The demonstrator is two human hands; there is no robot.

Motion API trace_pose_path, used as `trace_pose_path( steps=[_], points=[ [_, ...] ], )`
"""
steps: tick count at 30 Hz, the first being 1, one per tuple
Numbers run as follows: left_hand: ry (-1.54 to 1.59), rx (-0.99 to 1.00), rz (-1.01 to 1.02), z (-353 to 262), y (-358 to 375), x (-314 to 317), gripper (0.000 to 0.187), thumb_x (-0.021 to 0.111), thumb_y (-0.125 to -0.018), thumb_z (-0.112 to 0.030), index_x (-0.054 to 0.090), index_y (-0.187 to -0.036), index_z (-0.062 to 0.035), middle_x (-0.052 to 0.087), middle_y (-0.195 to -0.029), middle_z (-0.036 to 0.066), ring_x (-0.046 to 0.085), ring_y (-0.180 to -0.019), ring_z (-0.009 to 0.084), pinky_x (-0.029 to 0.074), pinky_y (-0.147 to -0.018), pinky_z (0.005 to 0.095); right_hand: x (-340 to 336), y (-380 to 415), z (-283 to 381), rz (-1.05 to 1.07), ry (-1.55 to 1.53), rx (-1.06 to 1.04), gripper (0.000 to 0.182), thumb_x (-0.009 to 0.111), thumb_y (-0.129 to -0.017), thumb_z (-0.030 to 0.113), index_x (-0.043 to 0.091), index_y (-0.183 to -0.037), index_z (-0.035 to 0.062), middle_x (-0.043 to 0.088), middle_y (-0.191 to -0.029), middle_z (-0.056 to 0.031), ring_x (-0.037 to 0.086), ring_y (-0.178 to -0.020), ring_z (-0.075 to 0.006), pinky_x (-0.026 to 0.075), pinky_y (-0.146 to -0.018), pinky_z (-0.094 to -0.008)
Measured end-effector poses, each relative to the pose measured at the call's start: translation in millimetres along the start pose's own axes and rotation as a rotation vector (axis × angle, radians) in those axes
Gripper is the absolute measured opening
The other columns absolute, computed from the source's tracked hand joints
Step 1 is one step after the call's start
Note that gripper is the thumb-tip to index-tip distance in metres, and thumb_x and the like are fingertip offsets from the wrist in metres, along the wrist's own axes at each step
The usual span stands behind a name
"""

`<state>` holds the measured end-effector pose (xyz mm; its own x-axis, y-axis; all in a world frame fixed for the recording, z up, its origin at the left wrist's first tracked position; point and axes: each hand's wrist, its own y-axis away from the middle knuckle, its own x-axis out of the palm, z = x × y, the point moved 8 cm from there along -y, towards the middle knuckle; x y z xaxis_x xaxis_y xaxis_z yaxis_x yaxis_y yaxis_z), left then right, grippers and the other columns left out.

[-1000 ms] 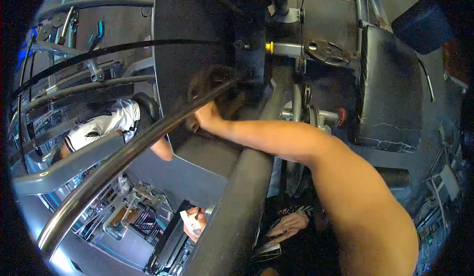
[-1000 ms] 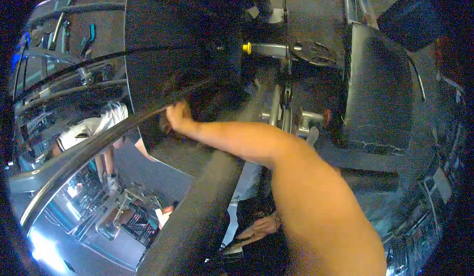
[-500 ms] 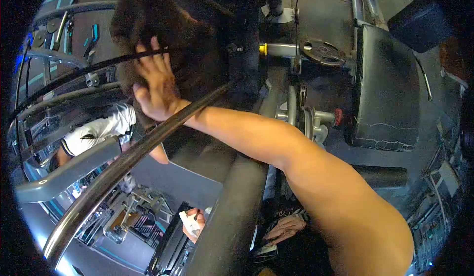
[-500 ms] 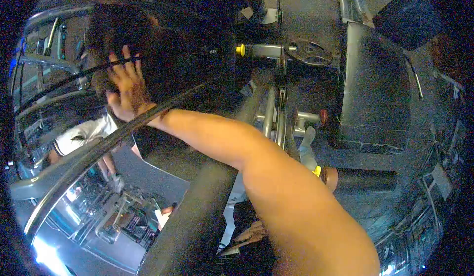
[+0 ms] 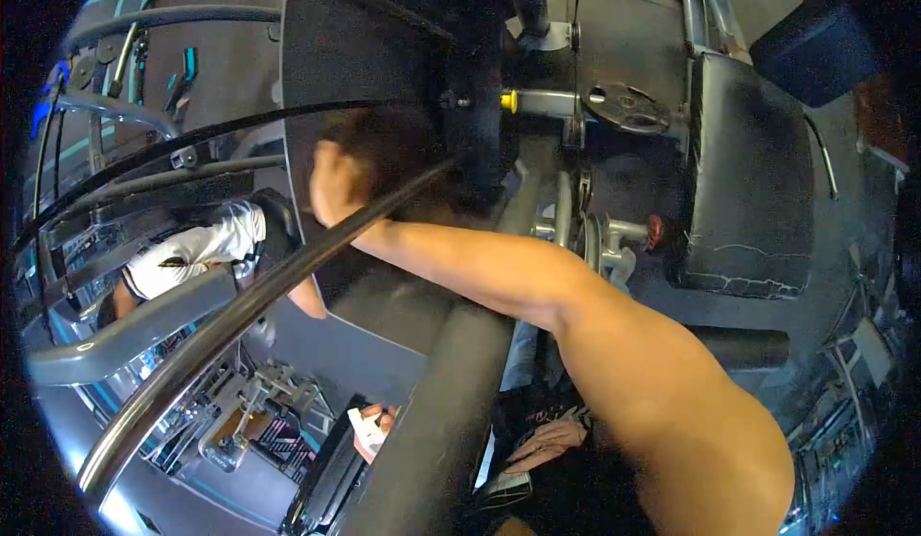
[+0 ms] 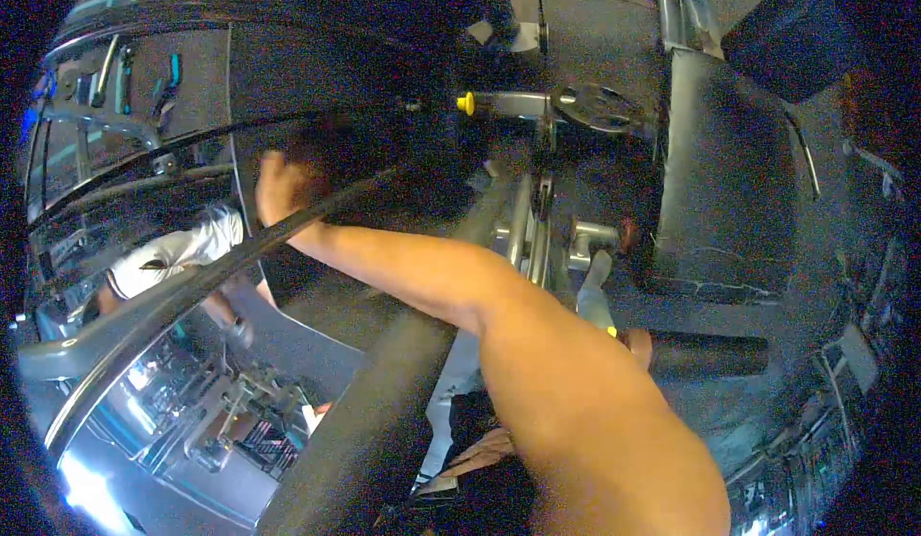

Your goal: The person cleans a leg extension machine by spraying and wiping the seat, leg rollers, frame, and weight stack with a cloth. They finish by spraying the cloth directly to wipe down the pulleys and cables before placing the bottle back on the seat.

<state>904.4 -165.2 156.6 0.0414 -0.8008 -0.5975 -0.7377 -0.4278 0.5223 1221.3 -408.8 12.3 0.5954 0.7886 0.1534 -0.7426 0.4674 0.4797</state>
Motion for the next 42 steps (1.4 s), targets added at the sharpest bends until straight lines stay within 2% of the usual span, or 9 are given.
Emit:
trace_pose_path(
  steps=[4, 11, 15, 24, 26, 28, 31, 39, 42],
  points=[
    [0.013, -0.007, 0.012, 2, -4, -1, 0.028, 0.069, -0.086, -0.015, 0.056, -0.106, 0.0012, 0.061, -0.092, 0.010, 0.059, -0.081, 0.0151, 0.049, -0.072, 0.0297, -21, -5, 84, -0.088, 0.049, -0.694, 0.055, 0.040, -0.091, 0.028, 0.042, -0.127, -0.0128, 0.029, -0.141, -0.0364, 0.023, -0.134, -0.0509, 0.016, -0.111, -0.0549],
    [0.032, 0.021, 0.031, -1, -9, 6, 0.029, 0.069, -0.086, -0.015, 0.056, -0.106, 0.0011, 0.061, -0.091, 0.010, 0.059, -0.081, 0.0149, 0.049, -0.070, 0.0299, -16, -34, -107, 0.258, -0.189, 0.435, 0.053, 0.041, -0.094, 0.044, 0.059, -0.112, -0.0033, 0.060, -0.112, -0.0282, 0.058, -0.101, -0.0417, 0.047, -0.088, -0.0441],
    [0.040, 0.030, 0.034, -6, -10, 4, 0.029, 0.069, -0.086, -0.015, 0.056, -0.107, 0.0011, 0.061, -0.091, 0.010, 0.058, -0.080, 0.0148, 0.049, -0.069, 0.0300, -43, 46, -165, 0.640, 0.706, 0.326, 0.052, 0.025, -0.096, 0.036, 0.059, -0.115, 0.0019, 0.059, -0.120, -0.0238, 0.057, -0.110, -0.0426, 0.044, -0.096, -0.0490],
    [0.686, -0.178, 0.339, 23, -6, 6, 0.030, 0.070, -0.086, -0.015, 0.056, -0.107, 0.0010, 0.060, -0.091, 0.011, 0.058, -0.079, 0.0146, 0.049, -0.067, 0.0302, -51, 186, -11, 1.580, 0.775, 0.105, 0.080, 0.025, -0.092, 0.048, 0.020, -0.140, -0.0159, 0.014, -0.147, -0.0375, 0.011, -0.137, -0.0542, 0.015, -0.113, -0.0551],
    [0.779, -0.181, 0.333, 19, -1, 11, 0.031, 0.070, -0.086, -0.016, 0.056, -0.108, 0.0006, 0.061, -0.090, 0.010, 0.057, -0.077, 0.0134, 0.048, -0.065, 0.0289, -61, 180, -7, 1.557, 0.739, 0.162, 0.074, 0.025, -0.092, 0.046, 0.027, -0.140, -0.0109, 0.017, -0.146, -0.0385, 0.013, -0.136, -0.0549, 0.017, -0.112, -0.0568],
    [-0.173, 0.026, -0.014, 5, 5, -5, 0.030, 0.068, -0.086, -0.016, 0.055, -0.109, -0.0005, 0.062, -0.091, 0.009, 0.056, -0.075, 0.0107, 0.046, -0.063, 0.0265, -55, 174, -48, 1.538, 0.825, 0.091, 0.064, 0.026, -0.093, 0.044, 0.046, -0.133, -0.0016, 0.020, -0.143, -0.0404, 0.019, -0.133, -0.0566, 0.022, -0.109, -0.0593],
    [-0.059, 0.045, -0.013, -4, 4, 5, 0.033, 0.068, -0.085, -0.015, 0.053, -0.111, -0.0010, 0.060, -0.093, 0.008, 0.055, -0.077, 0.0113, 0.046, -0.065, 0.0271, -55, 126, -96, 1.494, 0.838, 0.113, 0.054, 0.033, -0.091, 0.039, 0.060, -0.116, -0.0017, 0.058, -0.123, -0.0255, 0.056, -0.115, -0.0347, 0.041, -0.097, -0.0458],
    [-0.020, 0.070, -0.033, 6, -3, -1, 0.042, 0.067, -0.083, -0.011, 0.047, -0.119, -0.0022, 0.056, -0.097, 0.008, 0.053, -0.082, 0.0130, 0.045, -0.070, 0.0288, 5, 189, 19, 1.537, 0.795, -0.422, 0.035, 0.051, -0.079, 0.022, 0.069, -0.092, -0.0053, 0.066, -0.099, -0.0269, 0.065, -0.096, -0.0387, 0.050, -0.083, -0.0449],
    [-0.016, 0.095, -0.037, 11, 1, -5, 0.046, 0.067, -0.082, -0.010, 0.045, -0.122, -0.0027, 0.055, -0.099, 0.008, 0.053, -0.083, 0.0136, 0.045, -0.072, 0.0294, -31, 179, 97, 1.378, 0.424, 0.134, 0.043, 0.050, -0.084, 0.026, 0.061, -0.106, -0.0088, 0.063, -0.106, -0.0293, 0.062, -0.104, -0.0375, 0.047, -0.088, -0.0424]
  ],
)
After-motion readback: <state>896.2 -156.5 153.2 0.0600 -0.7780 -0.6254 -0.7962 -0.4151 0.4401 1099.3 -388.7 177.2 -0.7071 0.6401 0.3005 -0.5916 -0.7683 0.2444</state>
